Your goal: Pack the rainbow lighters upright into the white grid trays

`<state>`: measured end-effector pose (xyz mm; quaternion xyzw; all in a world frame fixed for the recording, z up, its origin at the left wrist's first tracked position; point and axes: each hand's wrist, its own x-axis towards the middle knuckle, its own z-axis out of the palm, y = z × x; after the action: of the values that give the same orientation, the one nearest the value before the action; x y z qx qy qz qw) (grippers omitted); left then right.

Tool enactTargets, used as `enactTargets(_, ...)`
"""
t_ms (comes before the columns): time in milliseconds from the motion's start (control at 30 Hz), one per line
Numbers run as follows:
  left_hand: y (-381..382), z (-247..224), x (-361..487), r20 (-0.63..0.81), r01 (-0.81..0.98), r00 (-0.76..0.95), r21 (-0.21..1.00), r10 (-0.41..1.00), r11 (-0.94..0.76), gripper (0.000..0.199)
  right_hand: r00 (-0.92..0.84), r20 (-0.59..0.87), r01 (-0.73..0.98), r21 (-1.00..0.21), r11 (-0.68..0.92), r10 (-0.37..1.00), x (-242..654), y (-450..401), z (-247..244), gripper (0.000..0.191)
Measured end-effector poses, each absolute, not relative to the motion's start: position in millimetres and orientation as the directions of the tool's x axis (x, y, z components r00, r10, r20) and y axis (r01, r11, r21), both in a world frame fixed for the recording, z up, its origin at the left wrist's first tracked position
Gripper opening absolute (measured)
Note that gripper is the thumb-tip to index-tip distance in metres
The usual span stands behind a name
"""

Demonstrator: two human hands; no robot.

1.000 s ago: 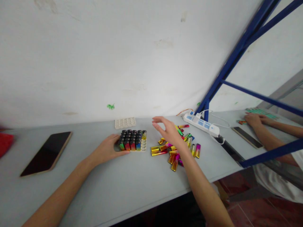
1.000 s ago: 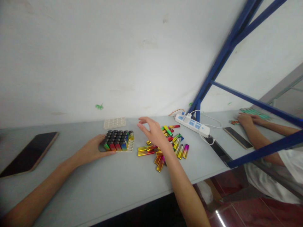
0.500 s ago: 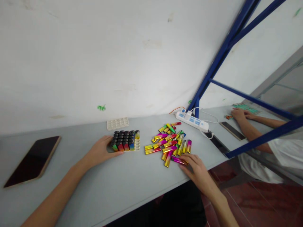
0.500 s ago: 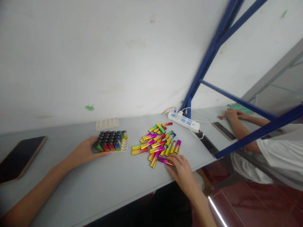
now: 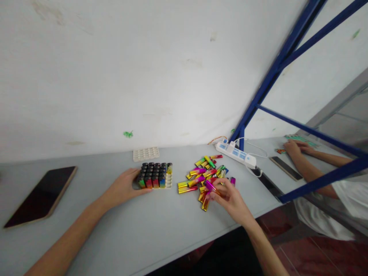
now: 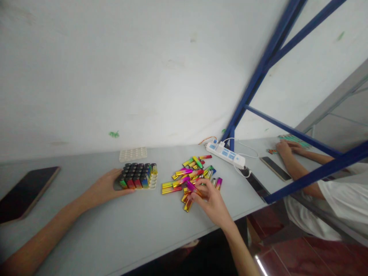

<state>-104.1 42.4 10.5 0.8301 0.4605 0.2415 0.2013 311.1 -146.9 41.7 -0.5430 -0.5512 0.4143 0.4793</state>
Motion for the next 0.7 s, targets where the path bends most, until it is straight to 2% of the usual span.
enactTargets(100, 41, 11, -104, 0.194, 0.667, 0.473, 0.559, 0.86, -0.493, 0.069, -0.085, 0.077, 0.033, -0.996, 0.08, 0.993, 280, -106, 49, 0.062)
enactTargets(300, 38, 10, -104, 0.195, 0.674, 0.485, 0.539, 0.853, -0.506, 0.067, -0.181, 0.163, 0.056, -0.983, 0.175, 0.97, 226, -28, 63, 0.043)
enactTargets(433, 34, 13, -101, 0.199, 0.668, 0.482, 0.546, 0.853, -0.505, 0.069, -0.196, 0.18, 0.209, -0.953, 0.22, 0.964, 204, 0, 67, 0.05)
enactTargets(567, 31, 15, -101, 0.157, 0.682, 0.483, 0.549, 0.862, -0.482, 0.061, -0.236, 0.238, 0.389, -0.865, 0.316, 0.942, 199, 5, 66, 0.061)
enactTargets(700, 31, 15, -102, 0.151, 0.683, 0.484, 0.551, 0.862, -0.48, 0.061, -0.147, 0.265, 0.483, -0.822, 0.303, 0.953, 206, 0, 59, 0.065)
